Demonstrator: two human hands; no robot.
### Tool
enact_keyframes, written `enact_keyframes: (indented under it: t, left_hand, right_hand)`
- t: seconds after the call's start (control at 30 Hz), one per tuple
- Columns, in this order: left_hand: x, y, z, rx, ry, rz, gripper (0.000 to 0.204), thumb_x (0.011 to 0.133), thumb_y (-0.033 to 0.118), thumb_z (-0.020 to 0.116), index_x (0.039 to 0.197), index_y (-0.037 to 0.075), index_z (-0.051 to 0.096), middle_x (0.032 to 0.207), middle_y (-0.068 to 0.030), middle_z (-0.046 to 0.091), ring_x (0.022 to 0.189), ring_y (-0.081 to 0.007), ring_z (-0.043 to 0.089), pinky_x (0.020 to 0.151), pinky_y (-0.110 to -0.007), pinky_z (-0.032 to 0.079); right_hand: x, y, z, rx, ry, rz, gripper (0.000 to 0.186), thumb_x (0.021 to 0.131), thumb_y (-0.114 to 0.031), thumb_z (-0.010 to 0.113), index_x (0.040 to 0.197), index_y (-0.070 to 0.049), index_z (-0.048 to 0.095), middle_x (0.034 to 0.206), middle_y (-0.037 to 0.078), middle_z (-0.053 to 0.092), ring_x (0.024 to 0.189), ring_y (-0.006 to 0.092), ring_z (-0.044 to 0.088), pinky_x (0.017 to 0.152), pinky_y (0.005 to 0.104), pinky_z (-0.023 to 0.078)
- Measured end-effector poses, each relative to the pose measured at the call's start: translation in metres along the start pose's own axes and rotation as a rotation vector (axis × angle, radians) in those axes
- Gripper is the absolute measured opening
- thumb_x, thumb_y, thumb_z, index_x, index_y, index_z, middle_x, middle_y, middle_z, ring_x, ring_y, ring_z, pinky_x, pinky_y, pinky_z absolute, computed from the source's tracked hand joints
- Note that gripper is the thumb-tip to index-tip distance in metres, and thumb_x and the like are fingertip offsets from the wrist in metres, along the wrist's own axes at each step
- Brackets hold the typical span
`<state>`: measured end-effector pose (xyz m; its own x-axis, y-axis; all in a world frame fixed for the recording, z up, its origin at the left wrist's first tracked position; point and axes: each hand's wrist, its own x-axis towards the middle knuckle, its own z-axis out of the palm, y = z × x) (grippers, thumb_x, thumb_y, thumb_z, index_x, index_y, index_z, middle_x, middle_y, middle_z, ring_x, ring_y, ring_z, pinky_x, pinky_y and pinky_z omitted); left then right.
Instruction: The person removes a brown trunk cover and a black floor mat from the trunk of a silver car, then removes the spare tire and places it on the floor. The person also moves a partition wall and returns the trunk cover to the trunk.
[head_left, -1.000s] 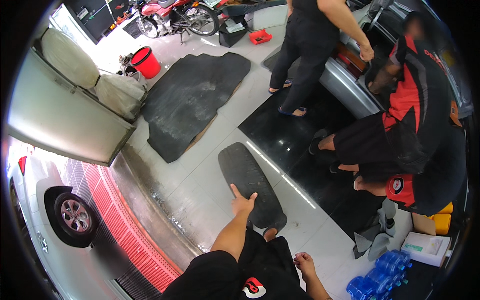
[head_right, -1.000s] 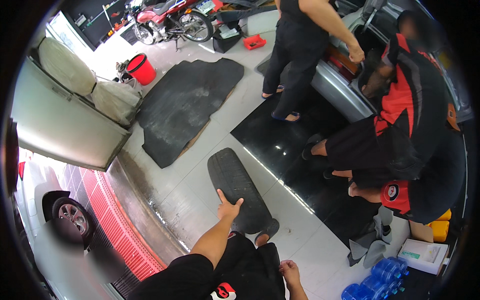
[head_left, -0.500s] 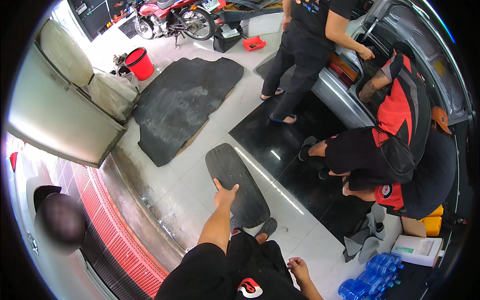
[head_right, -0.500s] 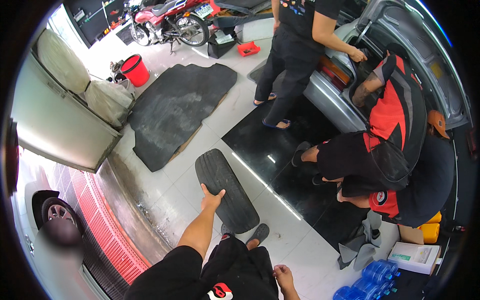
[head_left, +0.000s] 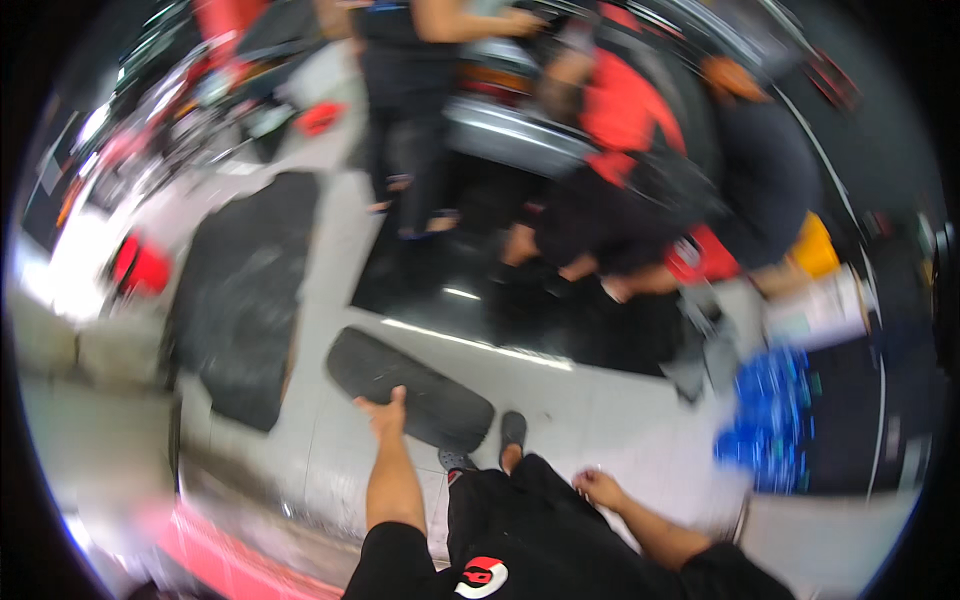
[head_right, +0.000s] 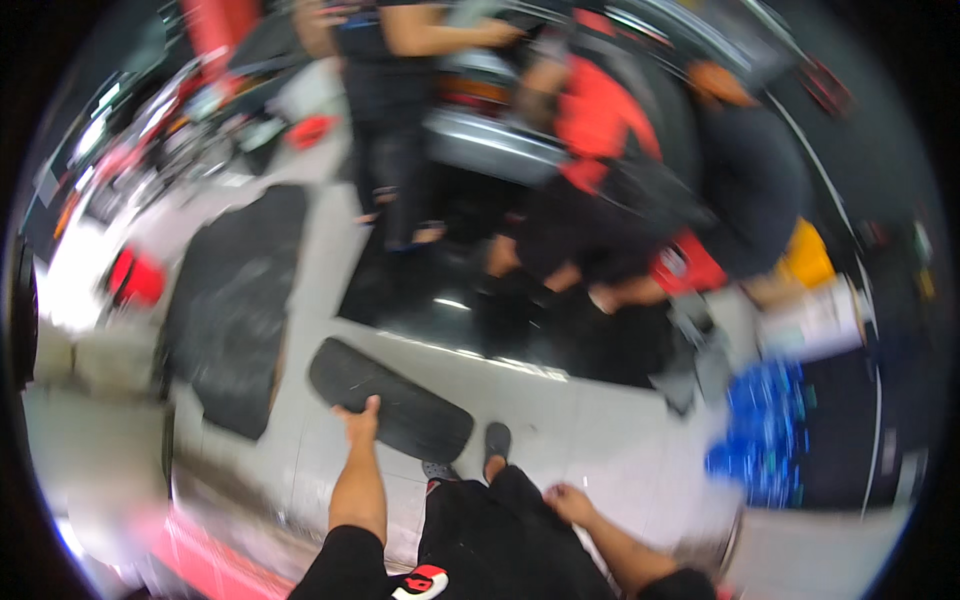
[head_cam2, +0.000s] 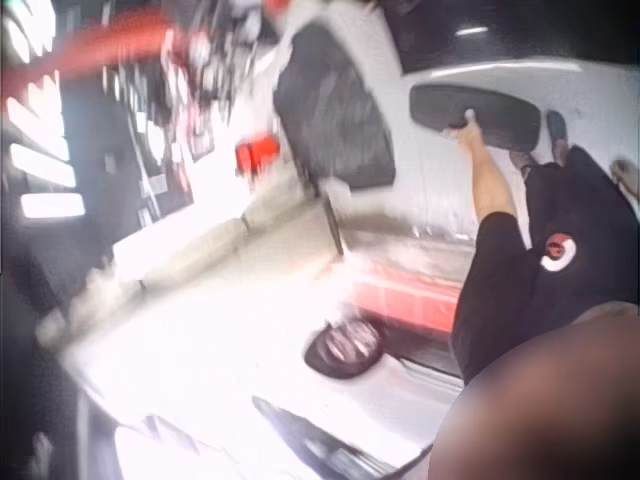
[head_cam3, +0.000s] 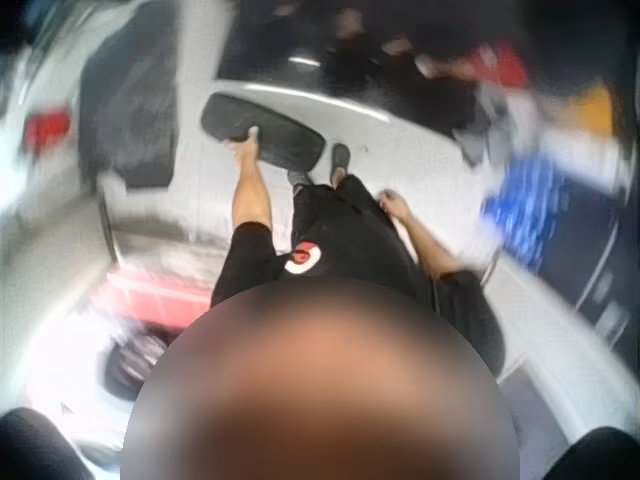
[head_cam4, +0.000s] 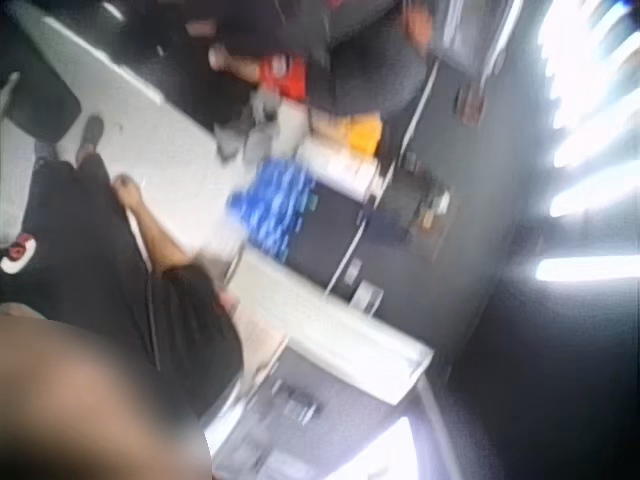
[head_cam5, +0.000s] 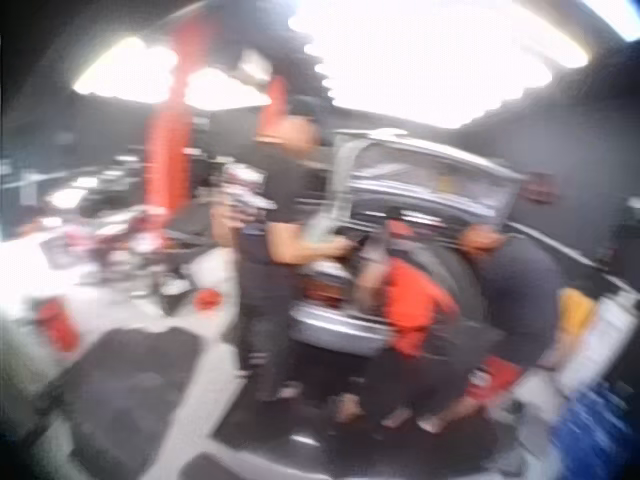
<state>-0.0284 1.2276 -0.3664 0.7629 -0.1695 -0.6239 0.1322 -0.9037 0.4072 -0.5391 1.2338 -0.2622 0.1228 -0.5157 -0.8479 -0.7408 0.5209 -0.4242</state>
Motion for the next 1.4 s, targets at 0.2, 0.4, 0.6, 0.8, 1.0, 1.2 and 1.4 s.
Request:
enact_keyframes:
  t: [0.2,0.4,0.6,0.8,1.0,1.2,1.4]
  left_hand:
    - [0.010,0.001,0.030,-0.179,-0.018,0.057,0.134,0.083,0.046,0.087,0.162,-0.001,-0.010,0.155,-0.0309,0.043,0.141,-0.0423,0.048,0.120,-0.046,0.037]
    - [0.013,0.004,0.041,-0.261,-0.036,0.050,0.137,0.082,0.049,0.086,0.163,0.003,-0.014,0.156,-0.0337,0.041,0.136,-0.0467,0.052,0.118,-0.048,0.039]
    - [0.027,-0.005,0.054,-0.316,-0.083,0.068,0.138,0.082,0.047,0.088,0.162,0.002,-0.016,0.157,-0.0342,0.038,0.136,-0.0451,0.052,0.118,-0.049,0.041]
    - [0.032,0.000,0.049,-0.231,-0.115,-0.046,0.143,0.079,0.047,0.090,0.160,0.007,-0.022,0.155,-0.0309,0.041,0.129,-0.0436,0.057,0.113,-0.050,0.047]
    - [0.003,-0.012,0.050,-0.217,-0.040,-0.031,0.134,0.076,0.040,0.094,0.162,0.006,-0.003,0.155,-0.0281,0.043,0.132,-0.0404,0.054,0.115,-0.048,0.044]
    - [-0.003,-0.033,0.059,0.073,0.230,0.425,0.134,0.068,0.045,0.097,0.160,-0.010,0.015,0.157,-0.0309,0.040,0.142,-0.0405,0.043,0.124,-0.047,0.033]
    - [-0.015,-0.043,0.062,-0.343,0.008,0.515,0.106,0.078,0.030,0.092,0.154,-0.008,0.027,0.149,-0.0302,0.047,0.132,-0.0395,0.052,0.115,-0.054,0.042]
  right_hand:
    - [-0.029,0.020,-0.011,-0.156,0.215,-0.047,0.040,0.095,-0.045,0.067,0.113,-0.010,0.072,0.100,0.014,0.076,0.098,0.0303,0.072,0.087,0.0405,0.055]
    - [-0.048,0.040,-0.003,-0.148,0.238,0.050,0.039,0.092,-0.047,0.067,0.112,-0.014,0.072,0.101,0.013,0.077,0.099,0.0318,0.073,0.090,0.0432,0.055]
    - [-0.053,0.061,0.010,-0.129,0.259,0.073,0.040,0.091,-0.050,0.068,0.113,-0.017,0.072,0.108,0.015,0.076,0.107,0.0348,0.071,0.094,0.0456,0.055]
    - [-0.046,0.065,0.012,-0.058,0.296,0.016,0.041,0.091,-0.050,0.068,0.113,-0.016,0.072,0.109,0.016,0.076,0.108,0.0365,0.070,0.094,0.0463,0.054]
    - [-0.043,0.075,0.007,-0.032,0.320,0.009,0.043,0.093,-0.050,0.066,0.118,-0.015,0.072,0.109,0.014,0.076,0.104,0.0316,0.072,0.093,0.0423,0.055]
    - [-0.046,0.101,0.002,-0.047,0.329,0.048,0.043,0.092,-0.051,0.065,0.117,-0.017,0.072,0.119,0.014,0.074,0.116,0.0356,0.068,0.099,0.0457,0.052]
    - [-0.047,0.122,-0.004,-0.078,0.327,0.068,0.047,0.093,-0.052,0.064,0.120,-0.015,0.072,0.124,0.015,0.072,0.119,0.0368,0.066,0.101,0.0465,0.052]
